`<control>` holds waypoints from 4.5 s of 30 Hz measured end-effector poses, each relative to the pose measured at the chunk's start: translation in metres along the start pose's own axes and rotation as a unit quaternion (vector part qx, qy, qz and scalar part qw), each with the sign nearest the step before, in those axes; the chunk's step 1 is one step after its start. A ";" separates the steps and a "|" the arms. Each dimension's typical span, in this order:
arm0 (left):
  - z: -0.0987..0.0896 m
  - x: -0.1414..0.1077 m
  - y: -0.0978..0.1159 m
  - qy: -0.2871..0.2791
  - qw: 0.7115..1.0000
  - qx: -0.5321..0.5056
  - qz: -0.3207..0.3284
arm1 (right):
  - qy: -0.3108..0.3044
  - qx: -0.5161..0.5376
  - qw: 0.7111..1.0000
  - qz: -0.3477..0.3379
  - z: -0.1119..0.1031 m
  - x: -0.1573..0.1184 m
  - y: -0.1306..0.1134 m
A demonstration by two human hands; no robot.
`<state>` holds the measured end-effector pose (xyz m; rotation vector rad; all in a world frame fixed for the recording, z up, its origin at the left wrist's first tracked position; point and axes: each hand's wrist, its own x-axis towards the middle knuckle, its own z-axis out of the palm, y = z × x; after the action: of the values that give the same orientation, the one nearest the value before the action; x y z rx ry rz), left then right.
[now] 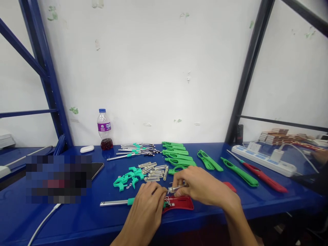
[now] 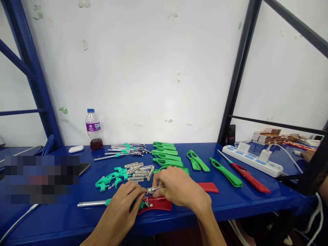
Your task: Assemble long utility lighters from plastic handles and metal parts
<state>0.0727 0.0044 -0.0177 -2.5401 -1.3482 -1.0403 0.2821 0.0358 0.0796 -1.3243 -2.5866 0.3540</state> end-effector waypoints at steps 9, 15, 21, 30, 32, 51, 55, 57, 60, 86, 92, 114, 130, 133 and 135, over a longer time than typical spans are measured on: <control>-0.012 0.002 0.008 -0.007 0.998 -0.035 -0.049 | -0.024 0.034 0.999 0.019 -0.004 -0.003 0.009; -0.023 0.000 0.015 -0.057 0.997 0.006 -0.057 | -0.037 0.052 0.998 0.029 -0.006 -0.004 0.007; -0.024 -0.001 0.019 -0.121 0.988 0.044 -0.080 | -0.060 0.052 0.996 0.028 -0.004 -0.004 0.011; -0.026 0.002 0.021 -0.144 0.985 0.058 -0.073 | -0.083 0.066 0.994 0.011 0.006 0.005 0.023; -0.028 0.004 0.022 -0.152 0.984 0.067 -0.062 | -0.079 0.070 0.994 0.009 0.007 0.005 0.023; -0.026 0.006 0.005 -0.154 0.984 -0.050 -0.075 | -0.006 0.062 0.998 -0.024 0.020 -0.016 0.008; -0.023 0.006 0.001 -0.151 0.985 -0.050 -0.065 | 0.046 0.082 0.994 -0.049 0.035 -0.026 0.014; -0.023 0.007 0.001 -0.157 0.985 -0.040 -0.062 | 0.055 0.087 0.993 -0.053 0.039 -0.026 0.019; -0.025 0.009 0.001 -0.165 0.984 -0.032 -0.058 | 0.072 0.097 0.990 -0.065 0.043 -0.025 0.026; -0.032 0.005 -0.008 -0.146 0.988 -0.039 0.023 | 0.129 0.187 0.974 -0.027 0.063 -0.029 0.028; -0.031 0.005 -0.010 -0.168 0.985 -0.039 0.021 | 0.146 0.196 0.969 -0.034 0.065 -0.030 0.029; -0.008 -0.001 -0.025 -0.106 0.993 -0.019 0.044 | 0.401 -0.052 0.890 0.211 0.008 -0.108 0.198; -0.070 -0.001 -0.046 -0.015 0.999 0.004 -0.036 | 0.185 0.118 0.970 0.104 0.023 -0.103 0.153; -0.080 -0.003 -0.055 -0.023 0.998 0.018 -0.055 | 0.196 0.128 0.966 0.108 0.023 -0.103 0.162; -0.084 -0.001 -0.056 -0.050 0.996 0.005 -0.074 | 0.204 0.139 0.962 0.116 0.019 -0.106 0.160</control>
<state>-0.0146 0.0062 0.0330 -2.5492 -1.5856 -0.9360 0.4592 0.0377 0.0044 -1.4223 -1.9728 0.4135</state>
